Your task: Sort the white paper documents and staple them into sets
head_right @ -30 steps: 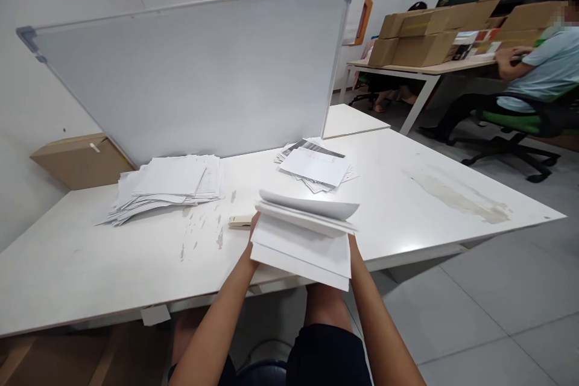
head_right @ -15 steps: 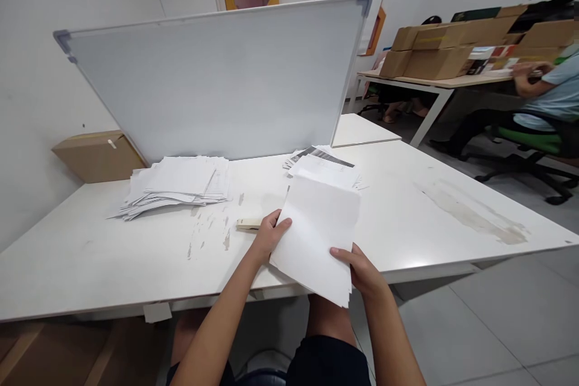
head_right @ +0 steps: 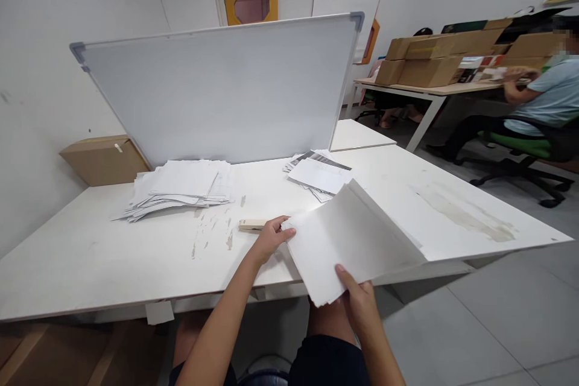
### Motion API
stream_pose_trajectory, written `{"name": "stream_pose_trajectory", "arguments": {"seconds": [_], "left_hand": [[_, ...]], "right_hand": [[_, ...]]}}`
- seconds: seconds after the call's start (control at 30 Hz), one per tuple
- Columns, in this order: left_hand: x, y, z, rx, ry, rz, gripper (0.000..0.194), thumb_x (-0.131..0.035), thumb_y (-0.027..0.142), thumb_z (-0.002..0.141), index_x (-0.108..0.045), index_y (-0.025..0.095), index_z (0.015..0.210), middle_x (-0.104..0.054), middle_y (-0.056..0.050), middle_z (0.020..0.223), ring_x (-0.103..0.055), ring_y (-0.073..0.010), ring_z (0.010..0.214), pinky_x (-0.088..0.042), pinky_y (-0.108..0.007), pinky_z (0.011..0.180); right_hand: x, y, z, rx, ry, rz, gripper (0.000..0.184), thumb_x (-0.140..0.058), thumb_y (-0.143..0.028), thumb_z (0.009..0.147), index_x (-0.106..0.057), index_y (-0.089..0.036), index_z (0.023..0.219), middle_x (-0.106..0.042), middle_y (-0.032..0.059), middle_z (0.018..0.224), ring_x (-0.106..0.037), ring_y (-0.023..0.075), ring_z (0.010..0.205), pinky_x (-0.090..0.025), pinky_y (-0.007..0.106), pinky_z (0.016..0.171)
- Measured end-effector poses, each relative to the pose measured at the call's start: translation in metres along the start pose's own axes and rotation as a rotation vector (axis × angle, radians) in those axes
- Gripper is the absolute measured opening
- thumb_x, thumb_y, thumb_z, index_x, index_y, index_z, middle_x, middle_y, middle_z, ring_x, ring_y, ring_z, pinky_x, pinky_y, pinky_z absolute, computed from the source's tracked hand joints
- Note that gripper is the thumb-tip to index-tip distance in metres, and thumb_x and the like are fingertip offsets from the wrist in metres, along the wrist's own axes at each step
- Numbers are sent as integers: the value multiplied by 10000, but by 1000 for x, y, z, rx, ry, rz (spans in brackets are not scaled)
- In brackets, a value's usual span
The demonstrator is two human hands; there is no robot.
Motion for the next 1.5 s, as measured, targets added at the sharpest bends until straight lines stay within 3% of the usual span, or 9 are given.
{"name": "stream_pose_trajectory", "arguments": {"seconds": [0.13,0.2,0.3,0.37,0.47,0.7,0.93,1.2,1.5], "left_hand": [[9,10,-4,-150,138,177,423,-672,421,791,-647,193,1147,-661,-66,1008,-598,-170,861,-485,-305,778],[20,22,-9,-295,225,376,381,-590,390,853,-620,207,1186,-661,-68,1001,-604,-176,884,-492,-329,816],[35,36,-16,-496,305,827,323,-490,331,902,-622,217,1174,-669,-91,1058,-579,-235,1069,-442,-424,973],[44,36,-15,-481,327,1115,343,-498,317,892,-617,209,1195,-654,-112,1162,-509,-287,1206,-374,-486,1047],[50,26,-9,-327,274,1352,360,-501,339,902,-615,197,1212,-668,-116,1159,-546,-308,1155,-360,-514,1029],[47,23,-7,-294,172,1325,335,-410,291,961,-594,211,1229,-664,-73,1197,-573,-230,1122,-369,-405,978],[43,23,-3,-306,154,1308,334,-394,310,976,-605,214,1216,-664,-73,1187,-573,-221,1118,-349,-391,979],[45,19,-1,-319,182,1302,324,-419,313,969,-654,239,1180,-688,-52,1182,-585,-222,1121,-351,-401,985],[38,15,-1,-345,81,1403,353,-379,283,976,-605,236,1244,-676,-81,1198,-576,-224,1151,-317,-420,1009]], "right_hand": [[-14,10,-21,-128,-119,30,300,-805,-416,595,-605,-194,616,-452,-53,424,-285,82,294,-254,263,284],[-17,9,-27,-125,-72,55,312,-806,-422,583,-597,-190,587,-434,-55,410,-270,74,299,-218,254,292],[-23,7,-29,-105,-34,44,395,-794,-438,615,-527,-188,466,-423,-37,373,-332,83,329,-274,254,350],[-26,7,-29,-93,-7,29,426,-785,-456,632,-515,-189,439,-456,-21,381,-371,91,350,-312,258,387],[-35,9,-28,-92,14,12,432,-767,-472,650,-518,-191,434,-466,-17,381,-400,99,366,-339,260,418],[-59,21,-29,-153,94,21,334,-742,-458,634,-538,-202,563,-479,-34,391,-431,122,372,-341,261,398],[-76,26,-35,-147,47,-4,302,-701,-461,629,-573,-188,627,-518,-23,413,-426,117,326,-335,260,352],[-76,30,-33,-127,13,12,290,-695,-445,649,-584,-181,697,-539,-23,428,-440,120,331,-338,260,359],[-79,27,-30,-151,-6,0,341,-693,-477,625,-563,-179,729,-522,-48,412,-426,106,317,-328,242,352]]}}
Point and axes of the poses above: each hand's wrist, its own z-axis towards the middle knuckle, its own x-axis out of the back of the hand, y = z × x, the point moved 5 cm from there along z, towards the middle knuckle
